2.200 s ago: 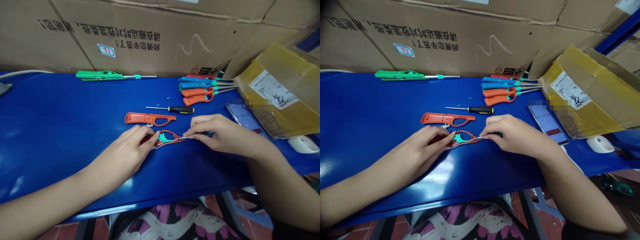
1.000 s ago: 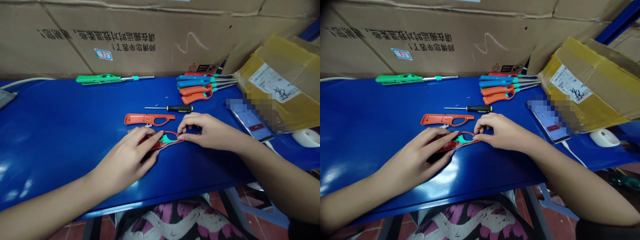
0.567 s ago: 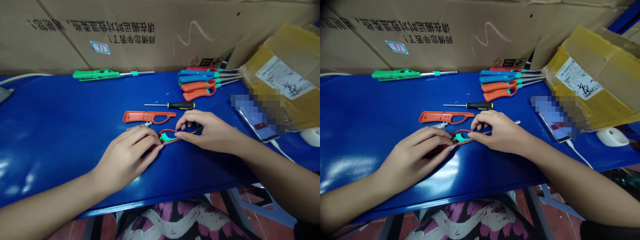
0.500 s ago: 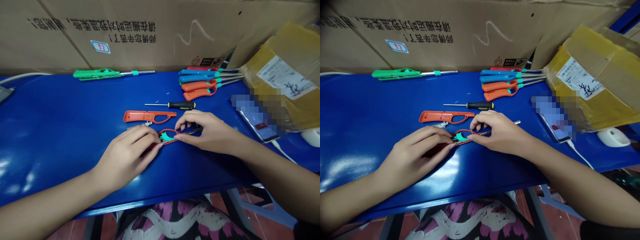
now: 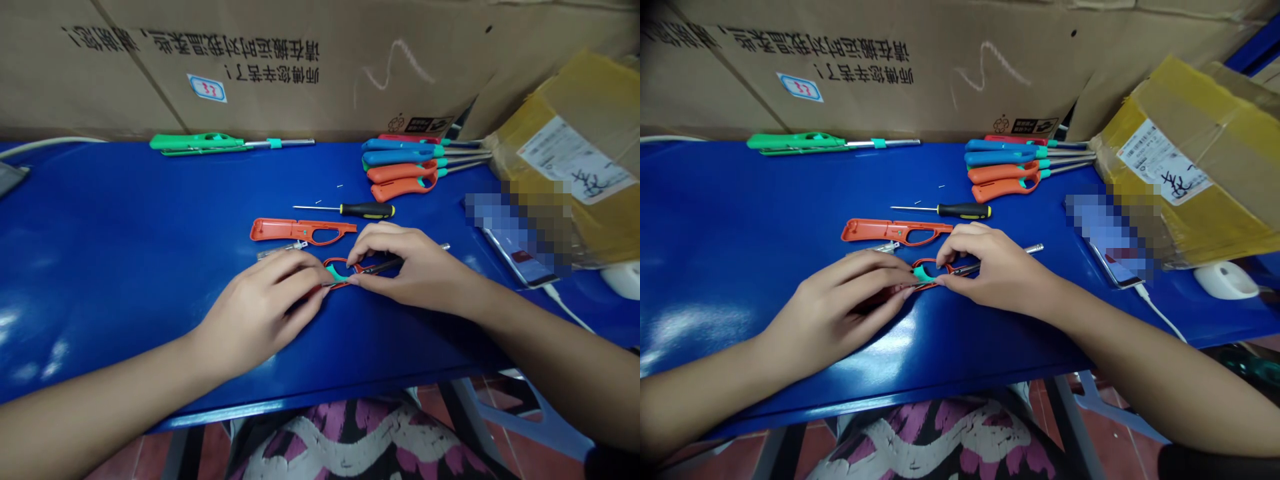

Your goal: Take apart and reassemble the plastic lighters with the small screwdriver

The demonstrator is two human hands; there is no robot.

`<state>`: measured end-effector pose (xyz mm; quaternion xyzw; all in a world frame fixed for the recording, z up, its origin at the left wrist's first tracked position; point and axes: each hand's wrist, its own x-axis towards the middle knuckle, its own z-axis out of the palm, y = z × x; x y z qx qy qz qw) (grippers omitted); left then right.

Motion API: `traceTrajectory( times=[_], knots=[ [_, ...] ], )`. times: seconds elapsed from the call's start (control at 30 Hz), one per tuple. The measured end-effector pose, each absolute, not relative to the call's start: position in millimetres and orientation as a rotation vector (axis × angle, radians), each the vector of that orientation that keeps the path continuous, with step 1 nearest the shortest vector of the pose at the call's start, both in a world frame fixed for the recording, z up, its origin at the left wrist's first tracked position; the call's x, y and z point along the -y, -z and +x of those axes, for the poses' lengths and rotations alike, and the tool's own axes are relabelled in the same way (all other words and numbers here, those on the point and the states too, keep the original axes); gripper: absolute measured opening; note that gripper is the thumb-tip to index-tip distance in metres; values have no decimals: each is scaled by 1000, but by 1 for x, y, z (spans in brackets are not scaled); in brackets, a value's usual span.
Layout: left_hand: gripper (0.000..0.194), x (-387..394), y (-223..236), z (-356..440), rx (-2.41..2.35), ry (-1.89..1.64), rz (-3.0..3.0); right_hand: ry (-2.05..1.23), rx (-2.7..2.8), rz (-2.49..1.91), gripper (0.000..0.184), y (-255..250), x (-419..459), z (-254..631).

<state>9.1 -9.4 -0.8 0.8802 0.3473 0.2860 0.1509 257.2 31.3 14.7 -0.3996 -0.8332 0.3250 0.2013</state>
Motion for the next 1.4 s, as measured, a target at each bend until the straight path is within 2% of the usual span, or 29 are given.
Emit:
traceTrajectory(
  times=[0.1,0.63,0.9,1.4],
  knots=[
    [19,10,4,7,-949,-822,2608,-930,2323,-1117,6,-15,-31,258],
    [7,10,4,9,-1033,-853,2597,-937,2376,-1059,14,-19,-31,258],
    [10,11,2,11,-1044,-850,2608,-670,2417,-895,4,-18,-26,254],
    [15,14,1,5,-988,-791,2766,-360,2672,-801,16,-15,-26,255]
  ],
)
